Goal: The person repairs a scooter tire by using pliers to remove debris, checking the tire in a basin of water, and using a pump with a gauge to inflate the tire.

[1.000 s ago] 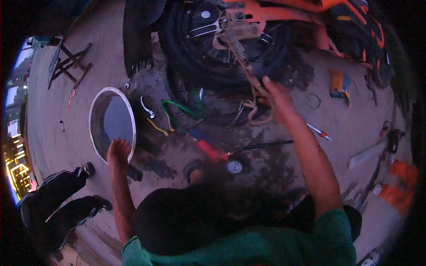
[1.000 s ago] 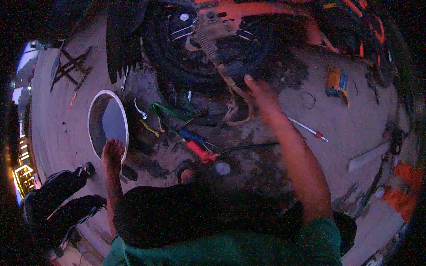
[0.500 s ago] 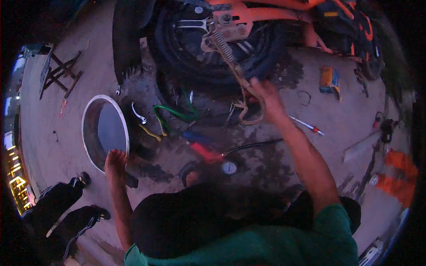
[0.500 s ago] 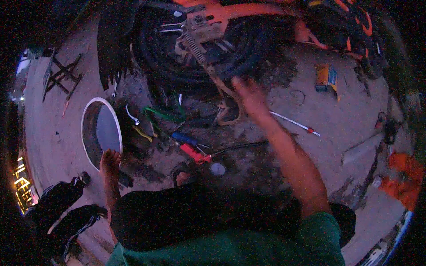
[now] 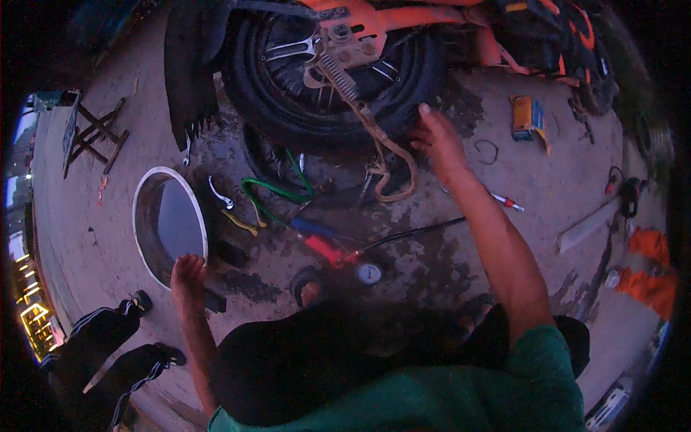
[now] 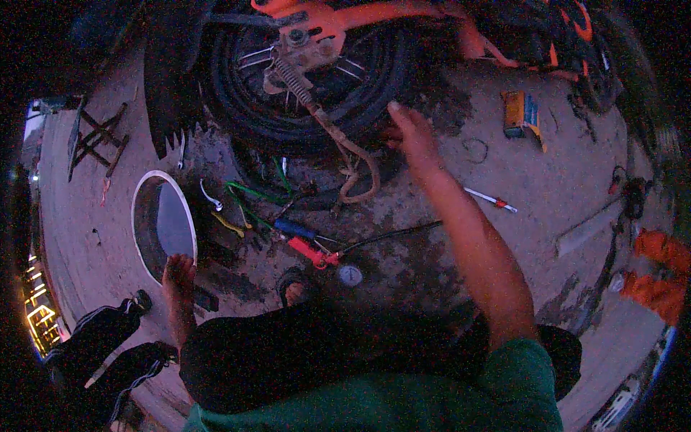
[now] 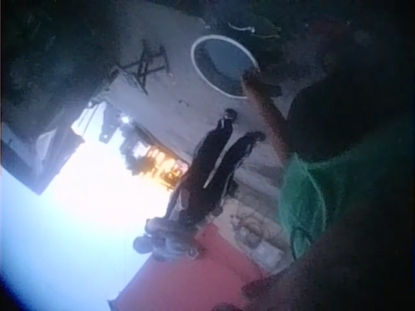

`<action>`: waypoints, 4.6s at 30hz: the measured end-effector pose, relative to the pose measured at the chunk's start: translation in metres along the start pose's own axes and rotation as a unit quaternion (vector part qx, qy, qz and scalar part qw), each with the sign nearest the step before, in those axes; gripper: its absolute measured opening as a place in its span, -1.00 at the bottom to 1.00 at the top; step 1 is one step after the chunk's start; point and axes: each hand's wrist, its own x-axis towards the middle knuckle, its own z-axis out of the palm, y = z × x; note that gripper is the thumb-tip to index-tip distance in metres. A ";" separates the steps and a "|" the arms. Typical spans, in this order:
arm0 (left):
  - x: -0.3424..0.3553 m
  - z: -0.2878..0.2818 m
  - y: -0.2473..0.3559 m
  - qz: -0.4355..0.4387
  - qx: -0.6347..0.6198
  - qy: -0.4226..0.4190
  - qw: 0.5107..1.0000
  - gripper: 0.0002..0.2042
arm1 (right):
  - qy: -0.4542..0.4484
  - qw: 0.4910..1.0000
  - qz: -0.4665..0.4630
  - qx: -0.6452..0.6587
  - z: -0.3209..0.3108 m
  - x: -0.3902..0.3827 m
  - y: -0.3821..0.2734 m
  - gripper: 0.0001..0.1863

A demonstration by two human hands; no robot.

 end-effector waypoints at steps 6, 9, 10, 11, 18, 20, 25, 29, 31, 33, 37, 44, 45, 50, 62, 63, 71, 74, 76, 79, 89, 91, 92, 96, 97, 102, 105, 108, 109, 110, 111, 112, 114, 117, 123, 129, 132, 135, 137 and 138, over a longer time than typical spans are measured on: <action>-0.006 0.001 -0.005 0.009 -0.015 0.024 1.000 -0.58 | -0.011 1.000 -0.001 -0.016 0.006 -0.001 -0.002 -0.40; 0.001 -0.021 -0.011 0.010 -0.026 0.020 0.999 -0.62 | -0.006 1.000 0.002 -0.019 0.011 0.006 0.007 -0.39; 0.003 -0.022 -0.010 0.010 -0.037 0.022 0.999 -0.64 | 0.009 1.000 0.000 -0.018 0.008 0.010 0.010 -0.37; 0.001 -0.014 -0.004 0.011 -0.023 0.019 0.999 -0.67 | -0.011 1.000 0.009 -0.015 -0.001 0.016 0.012 -0.37; -0.024 0.033 0.007 -0.009 -0.020 0.057 0.998 -0.74 | -0.039 0.998 0.004 -0.045 -0.001 0.008 -0.003 -0.44; -0.026 0.032 0.005 0.030 0.038 0.026 0.999 -0.74 | -0.052 0.995 0.012 -0.080 -0.006 0.009 -0.003 -0.45; -0.020 0.043 -0.016 0.053 0.126 -0.004 0.991 -0.74 | -0.099 0.974 0.040 -0.201 -0.022 -0.002 -0.006 -0.50; 0.007 0.081 -0.053 0.085 0.213 -0.104 0.968 -0.70 | -0.137 0.939 0.066 -0.309 -0.034 -0.006 0.001 -0.56; 0.014 0.121 -0.064 0.177 0.248 -0.122 0.945 -0.59 | -0.203 0.877 0.063 -0.431 -0.027 -0.019 -0.008 -0.61; 0.032 0.134 -0.072 0.300 0.344 -0.078 0.886 -0.53 | -0.234 0.843 0.062 -0.481 -0.008 -0.045 -0.012 -0.61; 0.034 0.167 -0.072 0.319 0.424 -0.079 0.844 -0.56 | -0.290 0.715 0.120 -0.625 -0.022 -0.065 0.000 -0.54; 0.027 0.166 -0.089 0.254 0.454 -0.072 0.851 -0.67 | -0.401 0.603 -0.146 -0.674 0.003 -0.106 0.059 -0.53; 0.020 0.172 -0.080 0.254 0.453 -0.078 0.851 -0.67 | -0.411 0.586 -0.206 -0.667 -0.001 -0.106 0.070 -0.55; 0.012 0.171 -0.075 0.229 0.470 -0.094 0.847 -0.69 | -0.388 0.592 -0.115 -0.697 0.001 -0.121 0.081 -0.65; -0.013 0.231 -0.109 0.351 0.546 -0.243 0.720 -0.80 | -0.455 0.589 -0.109 -0.659 -0.015 -0.168 0.010 -0.75; -0.018 0.242 -0.108 0.354 0.546 -0.248 0.718 -0.80 | -0.473 0.572 -0.095 -0.663 -0.013 -0.175 0.014 -0.74; 0.018 0.274 -0.105 0.440 0.622 -0.309 0.570 -0.76 | -0.502 0.597 -0.010 -0.626 -0.010 -0.205 0.028 -0.71; 0.008 0.272 -0.109 0.452 0.551 -0.278 0.644 -0.81 | -0.511 0.582 0.062 -0.629 -0.015 -0.203 0.027 -0.67; 0.003 0.265 -0.111 0.436 0.490 -0.307 0.690 -0.83 | -0.517 0.567 0.019 -0.641 -0.025 -0.204 0.021 -0.64; -0.014 0.231 -0.097 0.304 0.298 -0.298 0.854 -0.87 | -0.488 0.544 0.047 -0.681 -0.027 -0.199 0.010 -0.63; -0.049 0.183 -0.066 0.284 0.375 -0.338 0.815 -0.75 | -0.452 0.690 -0.032 -0.564 0.003 -0.182 -0.036 -0.70; -0.075 0.208 -0.058 0.257 0.429 -0.478 0.722 -0.63 | -0.420 0.750 -0.015 -0.510 0.015 -0.183 -0.032 -0.70; -0.085 0.219 -0.058 0.291 0.436 -0.511 0.681 -0.57 | -0.433 0.744 -0.021 -0.509 0.020 -0.185 -0.031 -0.70; -0.097 0.200 -0.097 0.290 0.403 -0.445 0.745 -0.53 | -0.369 0.824 0.090 -0.420 0.048 -0.191 -0.034 -0.73; -0.096 0.192 -0.105 0.213 0.365 -0.433 0.796 -0.54 | -0.359 0.830 0.104 -0.414 0.055 -0.193 -0.033 -0.74; -0.098 0.184 -0.122 0.156 0.206 -0.378 0.889 -0.58 | -0.335 0.852 0.133 -0.380 0.087 -0.194 -0.031 -0.75; -0.087 0.170 -0.118 0.035 0.105 -0.322 0.940 -0.57 | -0.306 0.866 0.137 -0.372 0.127 -0.178 -0.026 -0.74; -0.067 0.159 -0.108 -0.072 -0.077 -0.321 0.941 -0.44 | -0.295 0.880 0.141 -0.343 0.170 -0.165 -0.012 -0.71; -0.062 0.165 -0.099 -0.053 -0.102 -0.340 0.933 -0.41 | -0.291 0.896 0.146 -0.302 0.181 -0.160 -0.006 -0.70; -0.057 0.169 -0.088 -0.034 -0.126 -0.355 0.926 -0.39 | -0.292 0.896 0.141 -0.303 0.192 -0.156 0.002 -0.70; -0.052 0.176 -0.084 -0.045 -0.115 -0.277 0.953 -0.44 | -0.323 0.895 0.077 -0.298 0.202 -0.152 0.010 -0.67; -0.039 0.170 -0.080 -0.041 -0.115 -0.280 0.952 -0.44 | -0.337 0.893 0.043 -0.296 0.212 -0.151 0.010 -0.66; -0.016 0.165 -0.068 -0.165 -0.209 -0.300 0.916 -0.54 | -0.353 0.875 -0.021 -0.330 0.231 -0.149 0.003 -0.61; 0.012 0.162 -0.032 -0.150 -0.257 -0.256 0.920 -0.67 | -0.349 0.860 -0.051 -0.368 0.235 -0.147 -0.008 -0.54; 0.116 0.186 0.064 -0.005 -0.201 -0.104 0.974 -0.73 | -0.294 0.761 -0.250 -0.522 0.135 -0.151 -0.032 -0.37; 0.311 0.136 0.134 0.440 0.440 -0.032 0.782 -0.59 | -0.350 0.772 0.090 -0.523 0.022 -0.203 -0.067 -0.46; 0.380 0.056 0.209 0.555 0.542 0.021 0.630 -0.46 | -0.459 0.700 0.012 -0.547 0.018 -0.208 -0.082 -0.49; 0.396 0.088 0.153 0.487 0.505 -0.068 0.709 -0.44 | -0.393 0.732 0.040 -0.555 -0.010 -0.225 -0.092 -0.52; 0.394 0.098 0.149 0.434 0.511 -0.066 0.739 -0.46 | -0.391 0.737 0.052 -0.548 -0.018 -0.228 -0.106 -0.52; 0.388 0.097 0.152 0.417 0.518 -0.063 0.745 -0.47 | -0.409 0.735 0.050 -0.538 -0.020 -0.229 -0.110 -0.52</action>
